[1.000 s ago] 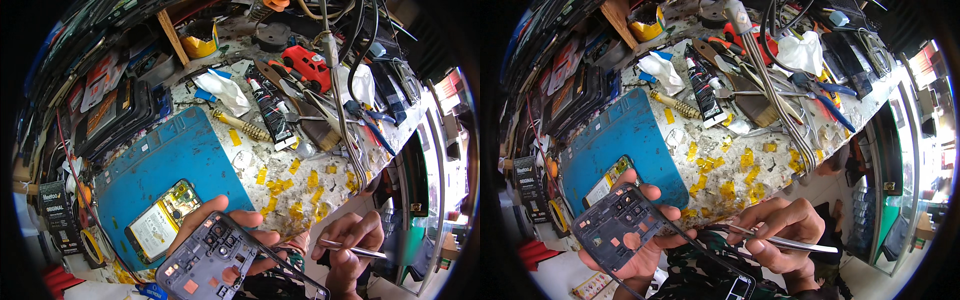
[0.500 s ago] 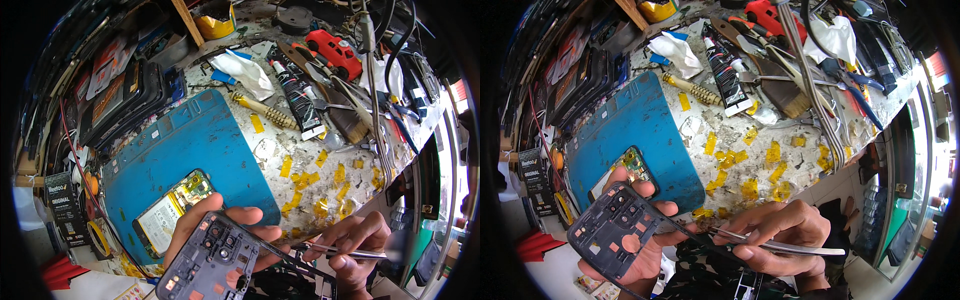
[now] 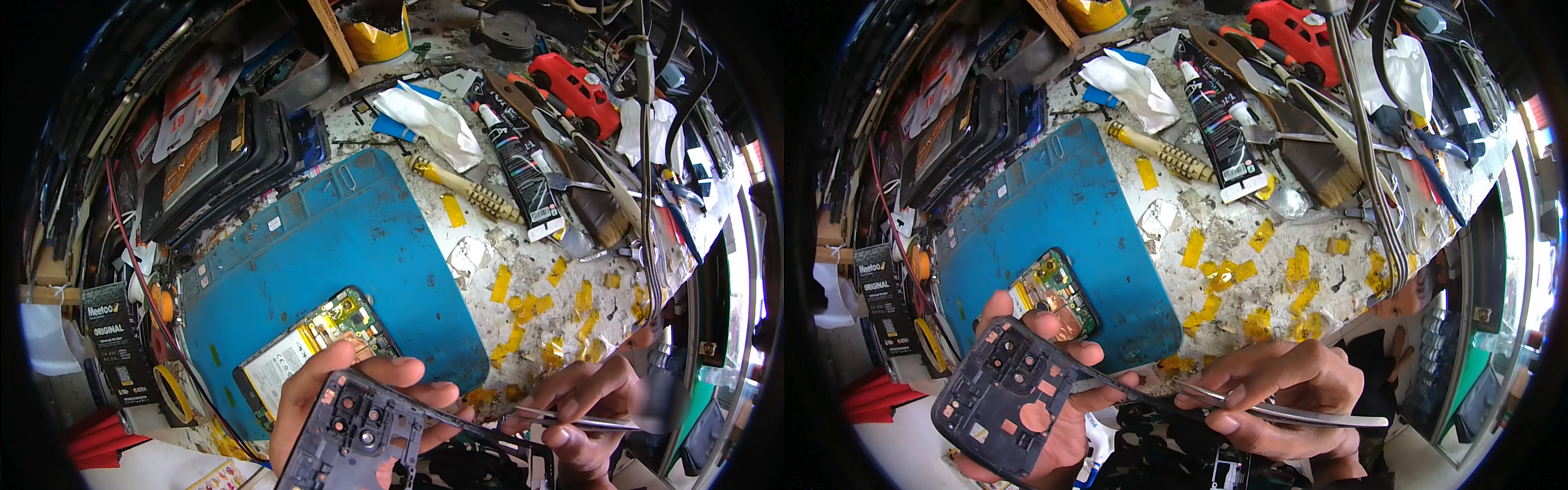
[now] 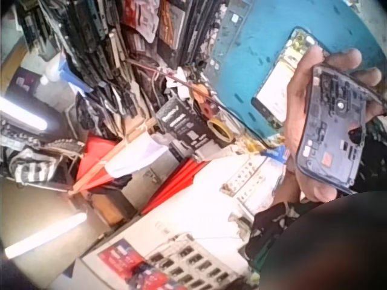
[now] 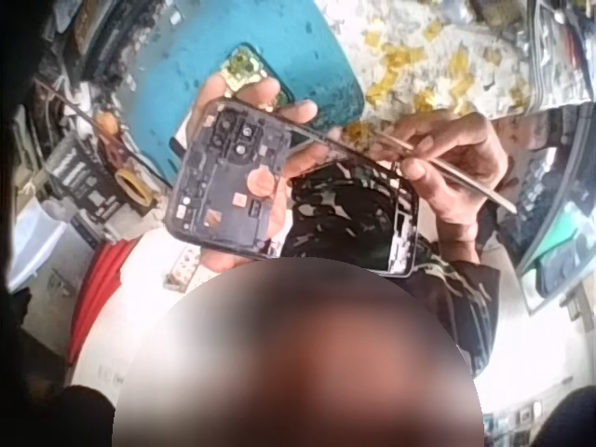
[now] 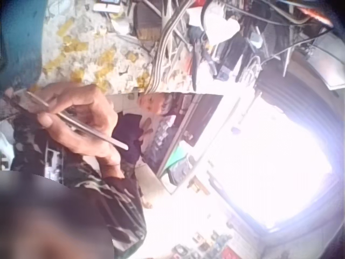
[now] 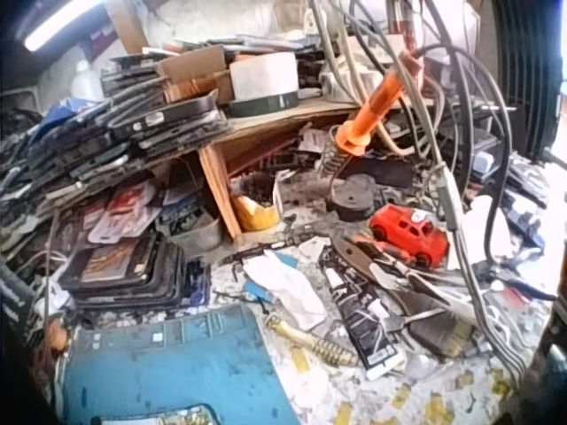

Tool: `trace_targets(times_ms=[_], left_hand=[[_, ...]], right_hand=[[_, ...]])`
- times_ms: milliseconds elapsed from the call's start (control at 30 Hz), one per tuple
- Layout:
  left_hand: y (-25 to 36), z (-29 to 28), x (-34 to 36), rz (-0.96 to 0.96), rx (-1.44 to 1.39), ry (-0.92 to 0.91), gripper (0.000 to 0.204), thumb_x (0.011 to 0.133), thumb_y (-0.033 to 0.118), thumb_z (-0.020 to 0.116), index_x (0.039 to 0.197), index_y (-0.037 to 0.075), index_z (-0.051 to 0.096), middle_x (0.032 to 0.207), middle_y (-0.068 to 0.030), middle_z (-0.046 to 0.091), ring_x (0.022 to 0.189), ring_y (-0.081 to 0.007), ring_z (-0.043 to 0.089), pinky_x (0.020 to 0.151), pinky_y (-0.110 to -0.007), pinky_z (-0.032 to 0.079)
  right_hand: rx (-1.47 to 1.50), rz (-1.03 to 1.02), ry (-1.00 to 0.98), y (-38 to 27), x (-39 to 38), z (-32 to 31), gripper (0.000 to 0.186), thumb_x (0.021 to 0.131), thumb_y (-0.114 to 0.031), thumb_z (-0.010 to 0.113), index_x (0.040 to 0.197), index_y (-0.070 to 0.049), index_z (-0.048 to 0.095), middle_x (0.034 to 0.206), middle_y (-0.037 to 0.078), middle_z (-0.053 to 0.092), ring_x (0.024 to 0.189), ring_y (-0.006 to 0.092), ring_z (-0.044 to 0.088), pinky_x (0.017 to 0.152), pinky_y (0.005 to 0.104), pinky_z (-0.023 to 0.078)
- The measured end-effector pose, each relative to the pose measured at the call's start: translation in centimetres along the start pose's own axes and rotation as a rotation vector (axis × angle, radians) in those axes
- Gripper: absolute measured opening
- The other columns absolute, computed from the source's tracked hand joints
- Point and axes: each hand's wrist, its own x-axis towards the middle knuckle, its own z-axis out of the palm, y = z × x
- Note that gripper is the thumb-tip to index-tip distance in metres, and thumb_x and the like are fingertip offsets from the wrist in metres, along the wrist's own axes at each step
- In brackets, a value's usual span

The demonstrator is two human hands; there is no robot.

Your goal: The person cleans the interior of a disassembled phone back cover with a white wipe and tweezers, then applies a small adhesive strip to the cover. The person uses tweezers to position and press the strip onto the cover's inner surface.

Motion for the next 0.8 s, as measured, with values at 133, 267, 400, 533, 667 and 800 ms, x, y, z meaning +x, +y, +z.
trace_targets(times_ms=[133, 267, 400, 533, 667, 800], left_hand=[[-0.3, -0.1, 0.3, 0.02, -0.01, 0.02, 0.121, 0.075, 0.048, 0.083, 0.156, 0.004, 0.006, 0.146, -0.0329, 0.036, 0.131, -0.0542, 0.044, 0.097, -0.075, 0.044], [-0.5, -0.1, 0.3, 0.018, -0.013, 0.03, 0.119, 0.076, 0.048, 0.083, 0.156, 0.004, 0.007, 0.147, -0.0338, 0.034, 0.131, -0.0548, 0.043, 0.097, -0.076, 0.043], [-0.5, -0.4, 0.3, 0.018, -0.019, 0.02, 0.117, 0.077, 0.047, 0.082, 0.156, 0.005, 0.007, 0.147, -0.0341, 0.032, 0.131, -0.0558, 0.042, 0.097, -0.077, 0.042], [-0.4, -0.6, 0.1, 0.011, 0.003, 0.048, 0.117, 0.077, 0.046, 0.083, 0.156, 0.005, 0.007, 0.147, -0.0339, 0.032, 0.132, -0.0566, 0.041, 0.097, -0.077, 0.042], [-0.2, -0.8, -0.2, 0.012, 0.025, 0.063, 0.117, 0.076, 0.047, 0.083, 0.156, 0.005, 0.008, 0.147, -0.0337, 0.032, 0.131, -0.0553, 0.042, 0.097, -0.076, 0.043], [0.1, -1.2, -0.2, 0.028, 0.059, 0.047, 0.117, 0.075, 0.049, 0.083, 0.156, 0.005, 0.011, 0.146, -0.0331, 0.035, 0.131, -0.0525, 0.045, 0.096, -0.07, 0.049]], right_hand=[[-0.065, 0.005, -0.016, -0.1, 0.1, -0.1, 0.026, 0.078, 0.012, 0.076, 0.093, 0.0, 0.058, 0.091, 0.025, 0.07, 0.087, 0.0327, 0.075, 0.075, 0.0386, 0.062], [-0.017, 0.002, 0.007, 0.2, 0.0, -0.2, 0.025, 0.078, 0.01, 0.077, 0.094, 0.0, 0.06, 0.09, 0.024, 0.071, 0.086, 0.0313, 0.075, 0.072, 0.0375, 0.062], [-0.134, -0.019, -0.011, 0.2, 0.1, -0.2, 0.024, 0.077, 0.006, 0.08, 0.094, 0.0, 0.063, 0.092, 0.023, 0.072, 0.084, 0.0288, 0.075, 0.072, 0.0362, 0.061], [-0.266, -0.031, -0.069, -0.3, 0.9, 0.0, 0.023, 0.076, 0.003, 0.082, 0.09, 0.0, 0.065, 0.091, 0.021, 0.073, 0.083, 0.0267, 0.075, 0.072, 0.0352, 0.061], [-0.398, -0.106, -0.232, -0.3, 2.3, 0.7, 0.022, 0.075, 0.001, 0.083, 0.089, -0.001, 0.066, 0.088, 0.02, 0.074, 0.082, 0.0251, 0.075, 0.071, 0.0338, 0.061], [-0.342, -0.093, -0.183, 0.0, 3.0, 2.6, 0.023, 0.075, 0.001, 0.084, 0.09, -0.002, 0.066, 0.087, 0.018, 0.075, 0.08, 0.0254, 0.076, 0.07, 0.0317, 0.06]])
